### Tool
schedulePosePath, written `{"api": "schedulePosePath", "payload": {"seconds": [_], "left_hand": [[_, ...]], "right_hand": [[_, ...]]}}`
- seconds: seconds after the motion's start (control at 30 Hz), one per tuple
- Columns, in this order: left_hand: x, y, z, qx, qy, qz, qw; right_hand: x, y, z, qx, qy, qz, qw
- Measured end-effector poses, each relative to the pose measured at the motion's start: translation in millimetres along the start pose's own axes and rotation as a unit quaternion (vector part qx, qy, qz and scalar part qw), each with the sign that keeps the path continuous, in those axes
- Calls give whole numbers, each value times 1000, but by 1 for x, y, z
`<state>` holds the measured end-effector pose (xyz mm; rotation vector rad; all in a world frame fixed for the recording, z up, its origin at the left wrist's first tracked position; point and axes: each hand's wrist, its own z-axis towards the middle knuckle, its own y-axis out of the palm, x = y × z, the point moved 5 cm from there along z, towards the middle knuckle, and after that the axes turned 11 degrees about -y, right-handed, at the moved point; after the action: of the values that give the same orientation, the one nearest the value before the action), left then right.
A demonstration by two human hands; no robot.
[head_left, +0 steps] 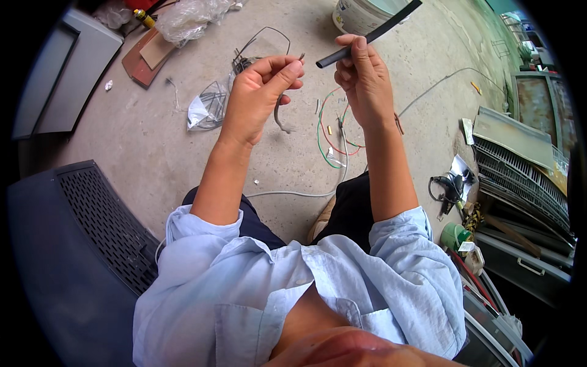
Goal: The person prepares and joins multiple electrical wires by hand, eventually wrapping the connection with tape.
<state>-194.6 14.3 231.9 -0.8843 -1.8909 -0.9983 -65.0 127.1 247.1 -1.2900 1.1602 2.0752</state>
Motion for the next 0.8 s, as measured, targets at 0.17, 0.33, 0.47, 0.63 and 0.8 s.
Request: {"api": "schedulePosePath", "payload": {"seconds": [0.17, 0.33, 0.47, 0.63, 0.8], "left_hand": [[5, 4, -2, 23, 82, 70, 994], [11, 3, -4, 56, 137, 84, 985], [11, 1, -3, 55, 148, 87, 984], [8, 0, -2, 61, 173, 100, 978], [8, 0, -1, 83, 206, 111, 969]], "right_hand": [[-3, -3, 0, 22, -50, -80, 995], [-5, -1, -2, 32, -64, -122, 990], [-3, 1, -2, 22, -58, -125, 990], [1, 0, -2, 25, -51, -115, 992], [4, -3, -3, 59, -27, -111, 992]]}}
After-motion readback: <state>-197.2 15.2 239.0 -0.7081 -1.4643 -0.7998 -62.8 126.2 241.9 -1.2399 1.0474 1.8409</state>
